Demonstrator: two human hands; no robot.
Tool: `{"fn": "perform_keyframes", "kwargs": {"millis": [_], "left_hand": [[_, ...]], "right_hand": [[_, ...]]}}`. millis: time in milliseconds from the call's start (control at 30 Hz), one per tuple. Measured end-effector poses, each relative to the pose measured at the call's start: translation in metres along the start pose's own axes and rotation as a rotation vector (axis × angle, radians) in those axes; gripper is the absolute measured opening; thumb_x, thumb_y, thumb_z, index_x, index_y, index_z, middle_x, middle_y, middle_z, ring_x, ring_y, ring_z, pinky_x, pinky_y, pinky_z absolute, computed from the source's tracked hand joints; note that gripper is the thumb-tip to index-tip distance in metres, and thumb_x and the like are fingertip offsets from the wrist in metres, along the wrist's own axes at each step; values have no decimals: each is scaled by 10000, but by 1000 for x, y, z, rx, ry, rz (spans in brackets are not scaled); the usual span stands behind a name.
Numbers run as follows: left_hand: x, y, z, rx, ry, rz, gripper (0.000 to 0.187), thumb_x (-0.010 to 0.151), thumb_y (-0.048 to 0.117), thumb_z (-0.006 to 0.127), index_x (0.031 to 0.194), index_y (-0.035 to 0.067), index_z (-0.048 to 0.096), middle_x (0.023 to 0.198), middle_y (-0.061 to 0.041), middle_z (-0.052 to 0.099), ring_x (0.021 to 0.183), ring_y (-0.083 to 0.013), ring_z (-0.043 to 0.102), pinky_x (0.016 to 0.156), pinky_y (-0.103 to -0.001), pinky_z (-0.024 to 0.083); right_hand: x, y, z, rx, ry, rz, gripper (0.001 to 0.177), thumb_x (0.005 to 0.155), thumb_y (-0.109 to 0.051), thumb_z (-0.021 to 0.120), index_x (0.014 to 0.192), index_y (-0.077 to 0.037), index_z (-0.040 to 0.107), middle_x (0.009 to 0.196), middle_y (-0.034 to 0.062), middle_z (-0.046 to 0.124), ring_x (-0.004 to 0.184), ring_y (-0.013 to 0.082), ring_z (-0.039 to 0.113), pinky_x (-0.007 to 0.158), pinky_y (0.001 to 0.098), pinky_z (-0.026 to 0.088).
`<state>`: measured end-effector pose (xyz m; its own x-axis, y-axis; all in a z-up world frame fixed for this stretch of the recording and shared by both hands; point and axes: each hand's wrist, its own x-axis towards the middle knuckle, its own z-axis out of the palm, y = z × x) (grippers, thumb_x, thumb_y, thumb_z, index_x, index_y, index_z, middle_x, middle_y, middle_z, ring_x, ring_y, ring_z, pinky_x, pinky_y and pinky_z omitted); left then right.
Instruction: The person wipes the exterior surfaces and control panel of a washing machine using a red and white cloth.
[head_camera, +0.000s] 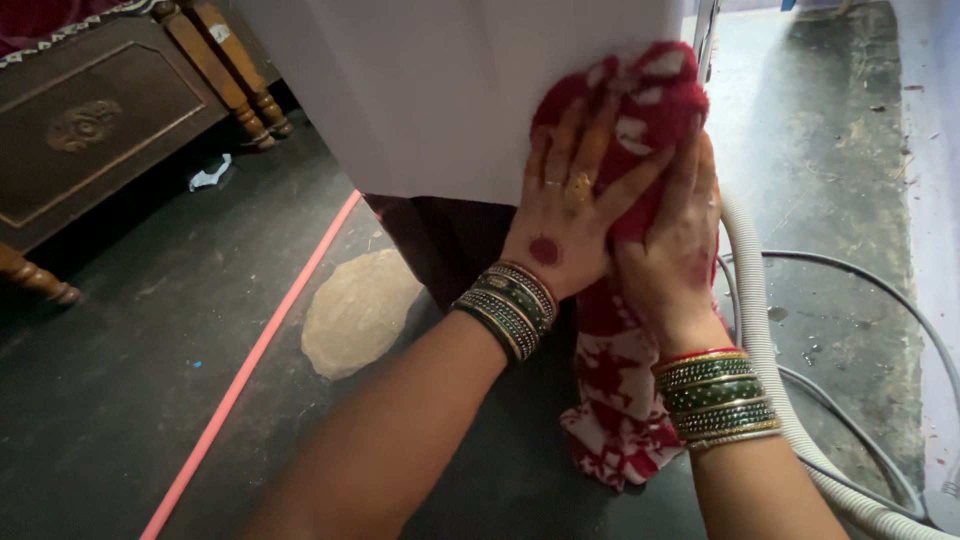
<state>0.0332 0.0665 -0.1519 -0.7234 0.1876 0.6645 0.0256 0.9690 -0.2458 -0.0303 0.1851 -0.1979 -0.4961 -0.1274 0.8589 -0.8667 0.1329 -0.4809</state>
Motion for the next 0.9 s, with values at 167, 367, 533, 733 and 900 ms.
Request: {"fn": "perform_keyframes", "kwargs": {"millis": [167, 367, 533, 733, 900], "left_hand": [[-19, 7, 13, -5, -72, -9, 748, 876, 277, 697, 1561, 377, 416, 1718, -168, 81, 1607, -412, 77, 1318, -655, 122], [-48, 15, 38, -27, -105, -6, 731, 887, 307, 689, 1564, 362, 418, 1715, -146, 71, 1600, -409, 74, 1309, -657, 98], [-72, 19, 62, 36, -175, -15, 701, 898, 277, 658, 1556, 381, 440, 1718, -119, 81, 1599, -402, 82, 1314, -645, 91], [-100, 28, 83, -53, -241, -44, 698, 885, 338, 639, 1548, 365, 421, 1698, -123, 116, 1578, -409, 122, 1299, -657, 79], [-115, 30, 100, -38, -270, -35, 659, 910, 351, 622, 1539, 376, 427, 1687, -129, 125, 1558, -416, 145, 1283, -666, 82]], "right_hand": [[-23, 8, 5, -62, -9, 46, 820, 952, -35, 631, 1653, -1, 206, 1599, 289, 394, 1449, 486, 432, 1240, 512, 380], [-54, 22, 12, -179, -106, 146, 847, 931, -133, 637, 1639, -1, 192, 1608, 293, 353, 1479, 476, 383, 1195, 661, 227], [-85, 37, 21, -173, -164, 227, 825, 968, -213, 626, 1635, -13, 185, 1617, 285, 334, 1470, 462, 368, 1207, 676, 210], [-123, 52, 32, -180, -177, 238, 839, 942, -212, 619, 1623, 22, 188, 1591, 327, 329, 1458, 478, 364, 1222, 644, 236], [-141, 56, 39, -165, -147, 244, 835, 922, -163, 628, 1616, 33, 208, 1571, 330, 346, 1428, 503, 377, 1223, 607, 260]]}}
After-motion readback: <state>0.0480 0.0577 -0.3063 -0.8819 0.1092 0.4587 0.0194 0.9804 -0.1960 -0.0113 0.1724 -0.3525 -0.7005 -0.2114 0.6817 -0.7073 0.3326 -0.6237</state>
